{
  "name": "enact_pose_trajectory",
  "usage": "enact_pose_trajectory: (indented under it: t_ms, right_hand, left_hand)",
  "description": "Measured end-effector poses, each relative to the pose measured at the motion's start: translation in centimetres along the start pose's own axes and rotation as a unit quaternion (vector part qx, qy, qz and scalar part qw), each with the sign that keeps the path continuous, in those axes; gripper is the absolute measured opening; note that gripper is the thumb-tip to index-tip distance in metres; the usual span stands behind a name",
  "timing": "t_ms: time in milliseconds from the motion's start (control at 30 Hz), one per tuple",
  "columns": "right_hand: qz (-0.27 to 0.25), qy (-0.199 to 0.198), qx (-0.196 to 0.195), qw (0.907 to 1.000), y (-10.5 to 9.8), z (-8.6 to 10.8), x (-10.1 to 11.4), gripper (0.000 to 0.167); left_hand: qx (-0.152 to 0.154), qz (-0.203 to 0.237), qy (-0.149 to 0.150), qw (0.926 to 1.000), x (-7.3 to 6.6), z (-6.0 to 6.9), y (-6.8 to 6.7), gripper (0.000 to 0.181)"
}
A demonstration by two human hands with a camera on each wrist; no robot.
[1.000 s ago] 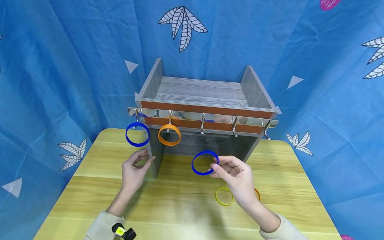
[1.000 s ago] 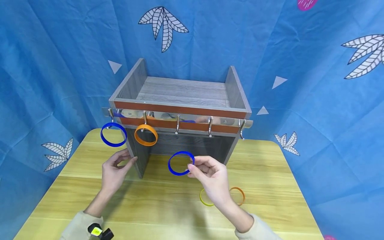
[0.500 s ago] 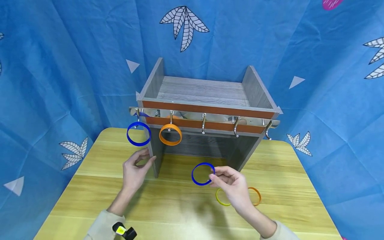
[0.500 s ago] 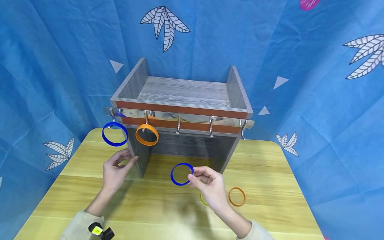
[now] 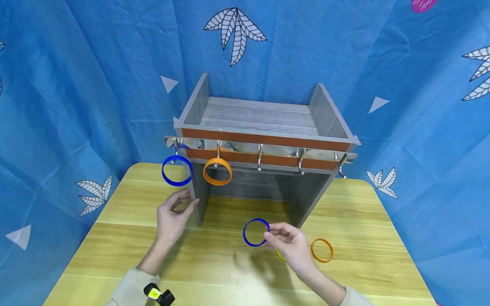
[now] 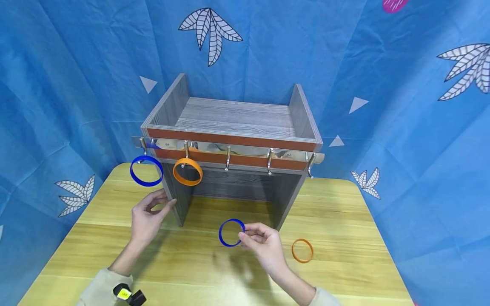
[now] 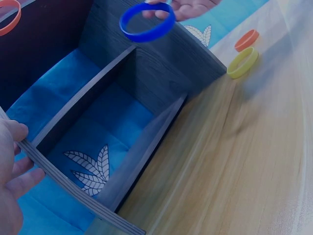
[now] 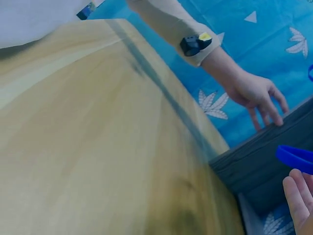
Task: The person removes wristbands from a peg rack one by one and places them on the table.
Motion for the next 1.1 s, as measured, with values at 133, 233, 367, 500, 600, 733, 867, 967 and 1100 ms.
enact_pose_trajectory:
  t_ms: [133,233,367,500,600,733,867,967,1100]
  right_hand:
    - [0.018,0.037,0.000,0.9992,0.1,0.2,-1.0,0.024]
    - [0.024,0.063,0.001,0.9977,0.2,0.4,-1.8,0.032]
    - [0.023,0.089,0.003,0.9958,0.2,0.6,-2.9,0.031]
    - [0.020,0.109,0.005,0.9939,0.3,0.7,-3.9,0.033]
    - [0.023,0.123,0.007,0.9922,0.4,1.0,-4.6,0.040]
    - [0.028,0.139,0.016,0.9897,0.4,1.3,-5.1,0.047]
    - [0.028,0.150,0.021,0.9880,0.4,1.4,-5.4,0.046]
    - [0.031,0.158,0.022,0.9868,0.4,1.4,-5.7,0.043]
    - [0.035,0.173,0.021,0.9841,0.5,1.3,-6.2,0.040]
  left_hand:
    - [-0.001,0.001,0.001,1.0000,0.1,0.1,0.0,0.033]
    - [-0.001,0.000,0.003,1.0000,0.1,0.1,0.0,0.033]
    - [-0.001,-0.004,0.006,1.0000,0.1,0.1,0.0,0.033]
    - [-0.002,-0.007,0.007,0.9999,0.1,0.1,0.0,0.033]
    - [-0.001,-0.007,0.006,1.0000,0.1,0.0,0.0,0.033]
    - [-0.001,-0.005,0.004,1.0000,0.1,0.0,0.0,0.033]
    - [-0.003,-0.004,0.002,1.0000,0.0,0.0,0.0,0.033]
    - [-0.003,-0.006,0.002,1.0000,0.0,0.0,0.0,0.033]
    - [-0.001,-0.008,0.002,1.0000,0.0,0.0,0.0,0.033]
Point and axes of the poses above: each hand's wrist, its own z-axis away from the middle knuckle, its own y-axis out of the palm, x = y × z, the point moved 4 cm from there along -z, towards the middle knuckle, and after that the axes turned 7 degrees about z, right-handed, at the moved point
